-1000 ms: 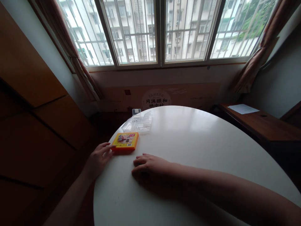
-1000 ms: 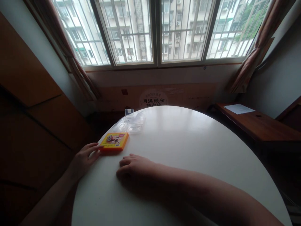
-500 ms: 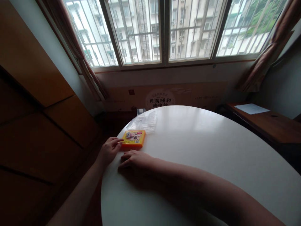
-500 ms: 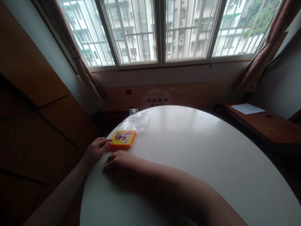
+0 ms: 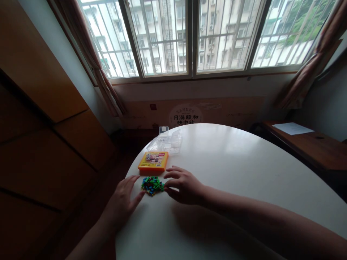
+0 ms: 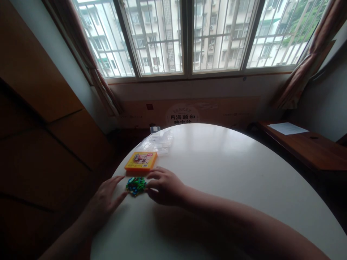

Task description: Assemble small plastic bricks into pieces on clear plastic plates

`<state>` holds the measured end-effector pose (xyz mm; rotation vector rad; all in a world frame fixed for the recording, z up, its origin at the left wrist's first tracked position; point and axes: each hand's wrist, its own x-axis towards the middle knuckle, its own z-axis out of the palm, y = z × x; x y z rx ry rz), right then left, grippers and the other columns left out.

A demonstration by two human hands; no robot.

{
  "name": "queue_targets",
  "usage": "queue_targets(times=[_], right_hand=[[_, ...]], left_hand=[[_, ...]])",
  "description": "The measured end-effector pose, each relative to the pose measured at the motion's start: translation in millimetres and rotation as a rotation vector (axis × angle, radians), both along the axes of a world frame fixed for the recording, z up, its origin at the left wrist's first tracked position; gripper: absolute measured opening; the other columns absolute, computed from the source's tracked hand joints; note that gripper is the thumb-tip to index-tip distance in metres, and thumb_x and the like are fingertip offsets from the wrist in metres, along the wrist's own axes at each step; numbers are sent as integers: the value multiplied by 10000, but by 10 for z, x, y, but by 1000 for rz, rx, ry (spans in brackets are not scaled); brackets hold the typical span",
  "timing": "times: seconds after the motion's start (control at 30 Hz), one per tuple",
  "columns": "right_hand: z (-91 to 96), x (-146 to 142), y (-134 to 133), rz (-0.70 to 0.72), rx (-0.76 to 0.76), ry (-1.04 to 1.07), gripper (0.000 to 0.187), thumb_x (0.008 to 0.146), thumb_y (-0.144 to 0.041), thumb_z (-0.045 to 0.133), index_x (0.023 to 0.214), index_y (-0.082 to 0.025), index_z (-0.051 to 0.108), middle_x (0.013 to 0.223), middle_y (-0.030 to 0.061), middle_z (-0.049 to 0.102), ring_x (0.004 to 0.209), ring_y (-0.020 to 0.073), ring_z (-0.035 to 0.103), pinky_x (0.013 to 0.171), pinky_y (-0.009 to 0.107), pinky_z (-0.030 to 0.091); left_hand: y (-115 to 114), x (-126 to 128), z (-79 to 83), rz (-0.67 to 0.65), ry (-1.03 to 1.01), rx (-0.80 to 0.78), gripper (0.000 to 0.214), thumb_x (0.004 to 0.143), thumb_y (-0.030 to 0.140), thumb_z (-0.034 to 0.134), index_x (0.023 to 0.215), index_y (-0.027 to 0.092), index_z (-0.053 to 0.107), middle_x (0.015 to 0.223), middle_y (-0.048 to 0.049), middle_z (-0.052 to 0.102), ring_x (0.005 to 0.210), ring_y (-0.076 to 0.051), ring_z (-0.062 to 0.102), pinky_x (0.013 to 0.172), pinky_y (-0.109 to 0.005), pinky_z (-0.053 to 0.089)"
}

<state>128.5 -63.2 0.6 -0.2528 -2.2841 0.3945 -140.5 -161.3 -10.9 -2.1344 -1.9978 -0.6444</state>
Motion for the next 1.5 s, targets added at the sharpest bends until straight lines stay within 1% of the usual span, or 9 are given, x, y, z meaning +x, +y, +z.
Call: queue_targets(times=[0.1,0.2,0.43,0.57,0.8,1.03,1.27,1.4,1.5], right_hand=[[7,397,21,-132,-104,-22,122,891,-243,569,845,-235,681,956,47,709,1032,205,619,924,351,499],[-29,731,18,-184,-131,-18,142,904,-233,547,846,-225,676,896,68,706,956,215,636,849,364,527],[-147,1277,-95,-225,-161,-97,147,898,-228,544,840,-236,679,851,67,693,849,212,635,754,349,529],[-170,1340,-90,-242,-197,-38,139,890,-216,549,840,-235,677,821,61,688,804,204,624,723,337,520],[-158,1372,-30,-249,-249,-9,155,896,-233,544,829,-224,684,802,61,687,765,192,614,690,321,503],[-155,1367,-23,-252,-300,26,152,877,-247,562,805,-230,695,785,55,688,749,193,610,683,315,489],[-157,1376,97,-447,-438,206,182,874,-289,568,785,-214,708,791,68,693,805,218,616,758,349,472],[-230,1396,205,-545,-584,268,256,894,-355,536,791,-196,709,802,70,714,771,214,636,708,326,479],[-293,1399,281,-561,-696,297,325,907,-398,492,783,-180,699,779,70,720,754,209,659,678,299,488]], left_hand=[[-1,173,-55,13,-11,-127,721,830,595,533,1397,161,427,1403,-148,514,1286,-329,485,1046,-464,429],[63,410,-89,71,-43,-184,829,821,627,525,1450,122,336,1458,-191,434,1343,-347,415,1082,-488,380],[300,763,-73,153,-27,-193,747,810,613,529,1367,123,444,1396,-197,482,1321,-368,412,1097,-529,312],[379,816,6,174,-5,-169,646,824,591,513,1278,132,520,1319,-180,537,1271,-364,451,1054,-509,367],[466,839,163,101,39,-103,323,855,442,521,994,172,629,1058,-112,638,1024,-303,559,890,-439,470],[523,752,184,85,157,-60,240,874,417,521,935,219,641,1044,-79,659,1014,-292,582,829,-396,482],[498,735,187,0,241,132,225,898,380,524,985,207,639,1060,-90,647,1009,-289,575,847,-413,478],[452,1009,326,-220,268,207,199,913,325,512,974,194,649,1066,-102,645,1014,-290,566,891,-442,446],[485,1437,468,-380,248,-5,227,936,284,453,871,193,650,978,-81,660,921,-239,594,824,-373,455]])
